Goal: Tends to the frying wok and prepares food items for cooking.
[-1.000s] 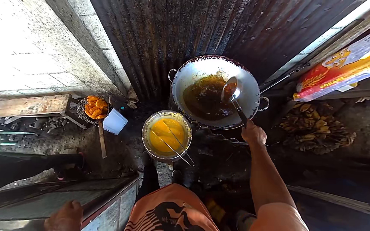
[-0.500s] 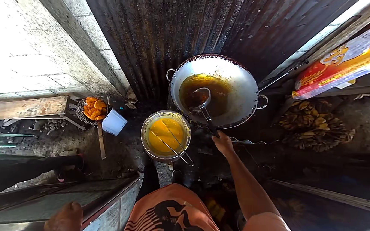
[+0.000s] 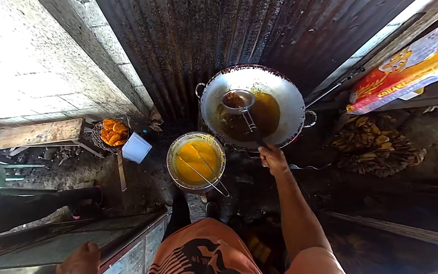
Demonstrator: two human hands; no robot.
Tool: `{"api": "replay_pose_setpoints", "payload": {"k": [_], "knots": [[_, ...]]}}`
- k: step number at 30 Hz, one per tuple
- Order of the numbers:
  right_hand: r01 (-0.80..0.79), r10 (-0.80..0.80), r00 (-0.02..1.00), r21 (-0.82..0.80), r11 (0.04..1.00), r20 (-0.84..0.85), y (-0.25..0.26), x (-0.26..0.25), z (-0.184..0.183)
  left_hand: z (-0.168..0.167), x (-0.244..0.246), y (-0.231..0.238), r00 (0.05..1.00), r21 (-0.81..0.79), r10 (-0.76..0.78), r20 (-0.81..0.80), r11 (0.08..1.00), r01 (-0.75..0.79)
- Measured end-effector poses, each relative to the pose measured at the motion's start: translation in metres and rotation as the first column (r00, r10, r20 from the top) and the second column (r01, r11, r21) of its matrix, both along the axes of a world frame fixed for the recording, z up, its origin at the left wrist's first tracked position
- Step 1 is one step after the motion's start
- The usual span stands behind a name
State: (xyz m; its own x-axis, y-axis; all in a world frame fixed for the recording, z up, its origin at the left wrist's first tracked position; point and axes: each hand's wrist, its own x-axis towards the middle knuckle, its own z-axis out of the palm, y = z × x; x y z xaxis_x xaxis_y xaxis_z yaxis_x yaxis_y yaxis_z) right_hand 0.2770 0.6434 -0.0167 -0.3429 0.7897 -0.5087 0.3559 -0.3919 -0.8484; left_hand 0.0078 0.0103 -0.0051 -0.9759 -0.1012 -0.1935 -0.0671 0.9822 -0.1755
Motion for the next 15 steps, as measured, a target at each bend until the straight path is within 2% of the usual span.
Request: {"api": "replay_pose_setpoints", "payload": {"k": [3, 6, 9, 12, 15], "knots": [[-0.103, 0.06, 0.973, 0.192, 0.976, 0.222, 0.027, 0.019, 0.005, 0.0, -0.002, -0.001, 1.0, -0.003, -0.004, 0.009, 1.0, 0.004], [-0.262, 0.043, 0.831, 0.322, 0.91, 0.555, 0.057, 0.033, 0.01, -0.007, -0.002, -0.007, 1.0, -0.009, -0.018, -0.012, 1.0, 0.018], [-0.374, -0.013, 0.639, 0.325, 0.869, 0.769, 0.07, 0.041, 0.014, -0.004, 0.0, -0.003, 1.0, 0.011, 0.002, -0.01, 1.0, -0.002], [-0.47, -0.025, 0.435, 0.251, 0.846, 0.9, 0.069, 0.043, 0.011, -0.002, 0.0, -0.001, 1.0, 0.013, 0.004, -0.018, 1.0, -0.003], [-0.536, 0.038, 0.33, 0.155, 0.83, 0.943, 0.052, 0.043, 0.003, -0.002, 0.0, -0.002, 1.0, 0.027, 0.01, -0.017, 1.0, -0.01]]}}
